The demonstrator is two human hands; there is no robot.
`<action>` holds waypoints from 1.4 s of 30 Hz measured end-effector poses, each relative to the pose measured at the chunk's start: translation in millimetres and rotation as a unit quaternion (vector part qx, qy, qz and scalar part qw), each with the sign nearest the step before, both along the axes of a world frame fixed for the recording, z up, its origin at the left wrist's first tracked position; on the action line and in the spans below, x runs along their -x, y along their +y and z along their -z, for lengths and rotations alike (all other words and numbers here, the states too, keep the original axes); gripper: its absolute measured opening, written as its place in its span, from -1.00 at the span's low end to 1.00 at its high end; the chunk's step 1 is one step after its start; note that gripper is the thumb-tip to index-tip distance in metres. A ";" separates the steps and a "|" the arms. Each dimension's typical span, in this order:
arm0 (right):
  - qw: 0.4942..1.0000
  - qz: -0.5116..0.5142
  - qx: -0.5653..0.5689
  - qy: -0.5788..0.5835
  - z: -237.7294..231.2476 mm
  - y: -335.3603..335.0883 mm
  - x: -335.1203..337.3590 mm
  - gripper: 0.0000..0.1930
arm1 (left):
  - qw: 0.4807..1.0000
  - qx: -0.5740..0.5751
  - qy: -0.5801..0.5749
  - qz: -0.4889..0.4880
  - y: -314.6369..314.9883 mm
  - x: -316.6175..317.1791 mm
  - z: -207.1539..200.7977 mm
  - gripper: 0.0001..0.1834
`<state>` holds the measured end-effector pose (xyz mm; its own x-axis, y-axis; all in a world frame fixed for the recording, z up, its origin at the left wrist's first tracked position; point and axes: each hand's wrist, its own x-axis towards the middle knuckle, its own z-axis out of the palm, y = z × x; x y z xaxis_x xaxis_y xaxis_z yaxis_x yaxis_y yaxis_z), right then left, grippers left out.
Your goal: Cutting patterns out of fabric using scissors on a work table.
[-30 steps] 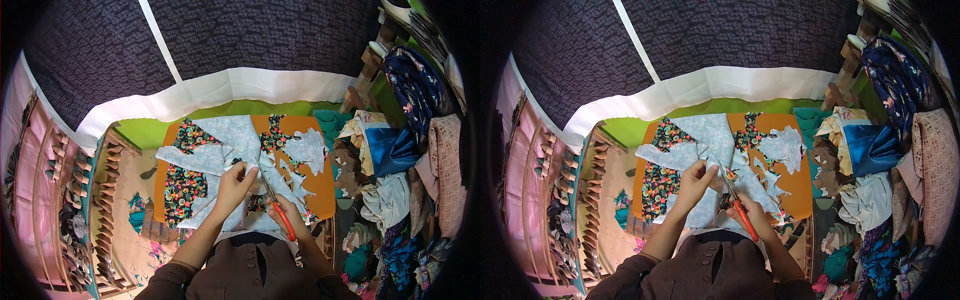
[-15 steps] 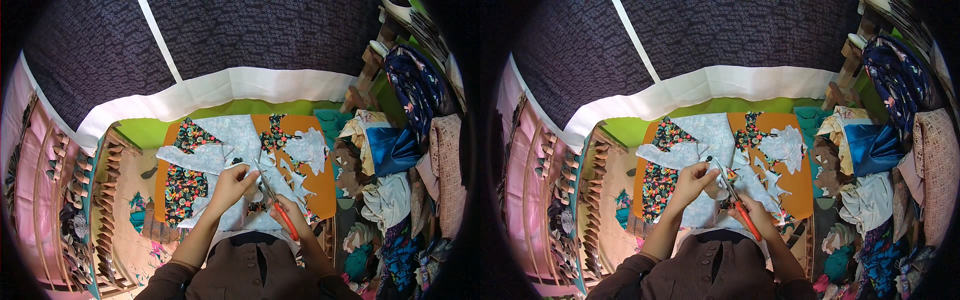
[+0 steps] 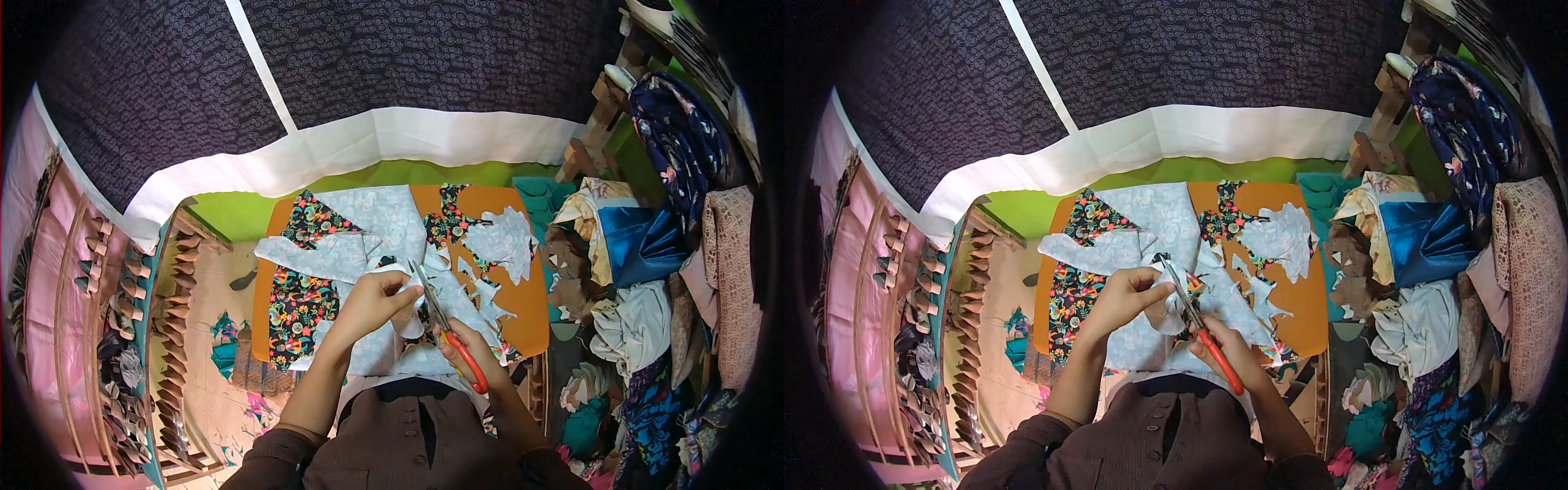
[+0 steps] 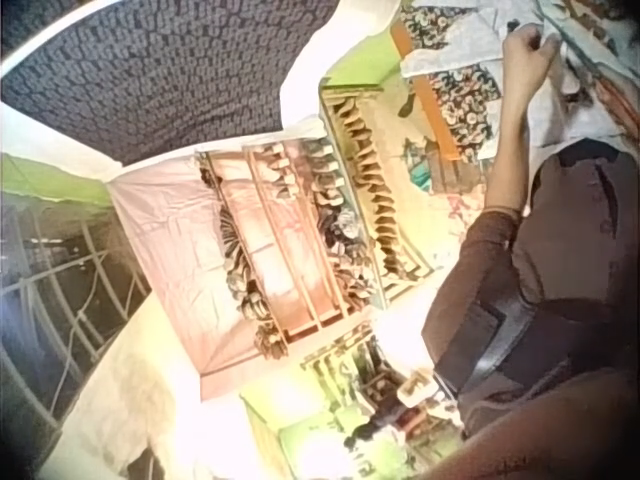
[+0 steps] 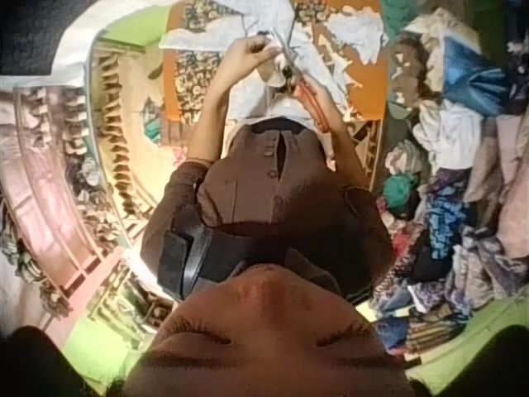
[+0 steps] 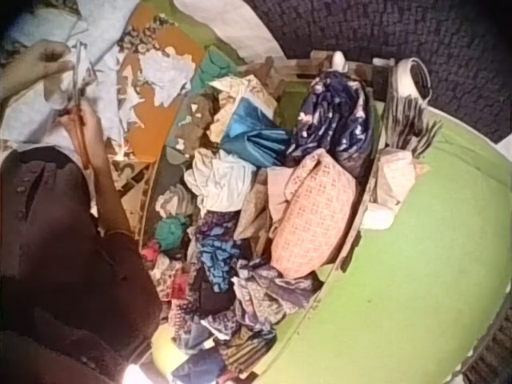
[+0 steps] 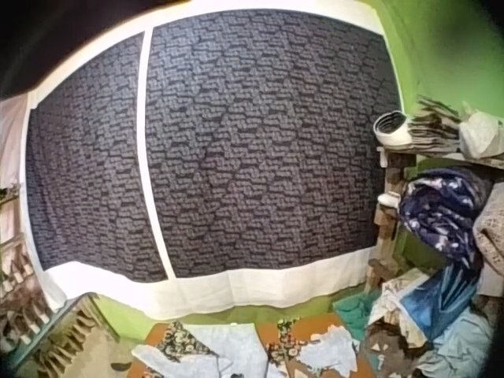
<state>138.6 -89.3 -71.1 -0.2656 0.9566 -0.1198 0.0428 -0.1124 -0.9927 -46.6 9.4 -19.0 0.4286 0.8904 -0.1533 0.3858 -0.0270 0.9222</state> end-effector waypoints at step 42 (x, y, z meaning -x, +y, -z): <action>0.999 -0.015 -0.004 -0.041 -10.5 0.7 -3.4 -0.60 | 1.000 -0.002 0.006 -0.003 -0.7 6.2 2.8 -0.80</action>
